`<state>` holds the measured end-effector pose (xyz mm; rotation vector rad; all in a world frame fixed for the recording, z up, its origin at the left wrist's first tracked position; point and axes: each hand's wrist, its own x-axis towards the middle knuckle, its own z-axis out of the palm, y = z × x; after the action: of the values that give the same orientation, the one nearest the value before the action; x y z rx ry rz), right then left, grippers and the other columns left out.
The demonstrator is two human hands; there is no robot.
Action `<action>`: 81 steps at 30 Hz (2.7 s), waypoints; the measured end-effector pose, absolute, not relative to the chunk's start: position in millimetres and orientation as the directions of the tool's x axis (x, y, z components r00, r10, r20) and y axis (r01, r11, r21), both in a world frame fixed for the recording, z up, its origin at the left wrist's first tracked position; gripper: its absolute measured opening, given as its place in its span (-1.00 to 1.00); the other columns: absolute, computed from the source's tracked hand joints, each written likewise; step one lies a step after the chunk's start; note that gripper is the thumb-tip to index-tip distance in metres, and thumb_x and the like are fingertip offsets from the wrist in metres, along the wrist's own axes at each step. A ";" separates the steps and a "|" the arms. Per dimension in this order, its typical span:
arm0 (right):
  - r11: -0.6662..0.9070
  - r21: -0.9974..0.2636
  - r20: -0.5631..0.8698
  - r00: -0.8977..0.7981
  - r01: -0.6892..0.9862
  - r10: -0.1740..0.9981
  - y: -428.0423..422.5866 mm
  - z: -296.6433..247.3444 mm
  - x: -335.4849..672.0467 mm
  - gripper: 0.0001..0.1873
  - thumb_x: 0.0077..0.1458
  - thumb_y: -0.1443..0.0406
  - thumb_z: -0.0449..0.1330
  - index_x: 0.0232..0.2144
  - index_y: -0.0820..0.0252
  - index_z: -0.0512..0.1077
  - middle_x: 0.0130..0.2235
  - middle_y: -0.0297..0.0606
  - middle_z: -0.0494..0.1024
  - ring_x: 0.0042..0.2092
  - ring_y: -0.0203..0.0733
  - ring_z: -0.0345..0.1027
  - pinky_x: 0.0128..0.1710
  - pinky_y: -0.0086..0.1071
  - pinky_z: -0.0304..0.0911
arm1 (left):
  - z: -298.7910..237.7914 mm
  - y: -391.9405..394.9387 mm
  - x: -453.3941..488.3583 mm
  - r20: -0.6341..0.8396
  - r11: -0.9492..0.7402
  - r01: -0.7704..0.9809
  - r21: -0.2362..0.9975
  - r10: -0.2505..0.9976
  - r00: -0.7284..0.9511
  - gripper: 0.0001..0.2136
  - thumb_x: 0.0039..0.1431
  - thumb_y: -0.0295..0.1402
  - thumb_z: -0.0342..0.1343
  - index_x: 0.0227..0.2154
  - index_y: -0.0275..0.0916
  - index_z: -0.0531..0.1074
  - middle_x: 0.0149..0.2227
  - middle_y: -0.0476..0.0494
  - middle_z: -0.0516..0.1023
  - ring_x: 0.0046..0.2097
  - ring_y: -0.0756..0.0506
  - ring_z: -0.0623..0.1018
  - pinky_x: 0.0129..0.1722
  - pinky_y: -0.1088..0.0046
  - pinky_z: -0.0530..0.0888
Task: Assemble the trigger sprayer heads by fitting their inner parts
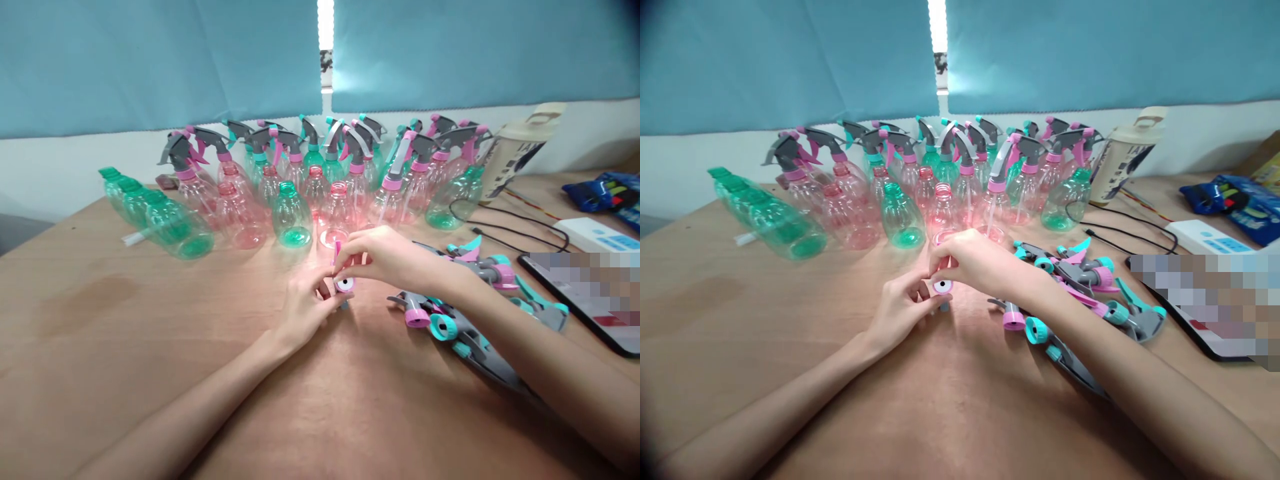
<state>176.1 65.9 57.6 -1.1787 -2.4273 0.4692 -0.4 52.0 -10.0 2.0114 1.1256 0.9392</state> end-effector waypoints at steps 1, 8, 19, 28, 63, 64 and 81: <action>0.588 -0.455 0.218 -0.556 0.669 0.802 65.0 60.9 177.7 -0.94 0.04 0.38 0.24 -0.41 0.20 0.54 -0.42 -0.33 0.53 -0.39 -0.34 0.35 -0.42 -0.46 0.16 | -10.5 51.9 -0.4 0.273 -0.424 0.421 0.802 0.887 0.372 -0.73 0.03 -0.34 0.26 -0.17 -0.24 0.48 -0.64 0.12 0.43 -0.64 0.08 0.36 -0.59 0.59 0.29; 0.525 -0.460 0.123 -0.534 0.716 0.837 55.2 77.3 181.3 -0.91 0.03 0.41 0.19 -0.37 0.17 0.48 -0.42 -0.40 0.52 -0.39 -0.36 0.36 -0.45 -0.50 0.17 | -12.3 51.1 0.0 0.278 -0.421 0.425 0.801 0.891 0.359 -0.69 0.01 -0.36 0.27 -0.14 -0.24 0.48 -0.64 0.13 0.42 -0.62 0.07 0.38 -0.57 0.59 0.31; 0.531 -0.392 0.062 -0.554 0.751 0.830 55.3 64.5 176.7 -0.81 0.03 0.48 0.11 -0.34 0.15 0.45 -0.36 -0.34 0.52 -0.32 -0.31 0.34 -0.42 -0.50 0.12 | -7.2 49.9 0.2 0.257 -0.443 0.473 0.762 0.876 0.407 -0.75 0.07 -0.32 0.22 -0.18 -0.25 0.48 -0.64 0.12 0.43 -0.62 0.07 0.39 -0.56 0.58 0.30; 0.531 -0.347 0.020 -0.560 0.773 0.828 49.8 68.3 177.6 -0.86 0.07 0.44 0.09 -0.30 0.17 0.35 -0.29 -0.25 0.50 -0.28 -0.22 0.33 -0.44 -0.46 0.06 | -6.1 50.0 0.8 0.280 -0.474 0.467 0.746 0.861 0.425 -0.79 0.09 -0.35 0.20 -0.20 -0.26 0.49 -0.59 0.09 0.45 -0.62 0.08 0.35 -0.56 0.58 0.30; 0.650 -0.337 0.261 -0.596 0.681 0.759 52.7 44.6 171.4 -0.82 0.03 0.46 0.09 -0.50 0.17 0.15 -0.53 -0.45 0.22 -0.50 -0.40 0.03 -0.53 -0.46 -0.17 | -13.9 55.8 -0.5 0.298 -0.519 0.348 0.781 0.799 0.523 -0.94 0.14 -0.47 0.10 -0.41 -0.28 0.45 -0.28 -0.03 0.39 -0.48 0.08 0.37 -0.41 0.54 0.39; 0.653 -0.340 0.264 -0.598 0.677 0.757 53.1 43.7 170.8 -0.82 0.03 0.46 0.10 -0.50 0.18 0.15 -0.53 -0.45 0.23 -0.51 -0.40 0.03 -0.53 -0.46 -0.17 | -14.3 56.1 -0.7 0.302 -0.523 0.350 0.777 0.798 0.521 -0.93 0.14 -0.48 0.10 -0.43 -0.28 0.44 -0.29 -0.03 0.38 -0.46 0.07 0.38 -0.40 0.54 0.39; 0.527 -0.357 0.116 -0.523 0.771 0.844 50.4 61.5 177.9 -0.91 0.06 0.43 0.07 -0.40 0.18 0.22 -0.44 -0.35 0.32 -0.44 -0.34 0.15 -0.50 -0.47 -0.06 | -12.3 54.9 -0.3 0.320 -0.513 0.318 0.797 0.806 0.498 -0.71 0.14 -0.47 0.12 -0.05 -0.19 0.44 -0.25 -0.04 0.41 -0.46 0.09 0.37 -0.41 0.56 0.40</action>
<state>177.9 50.4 61.5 -1.3529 -2.4939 0.3810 -0.3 54.9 -12.3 2.0631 0.9185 0.9212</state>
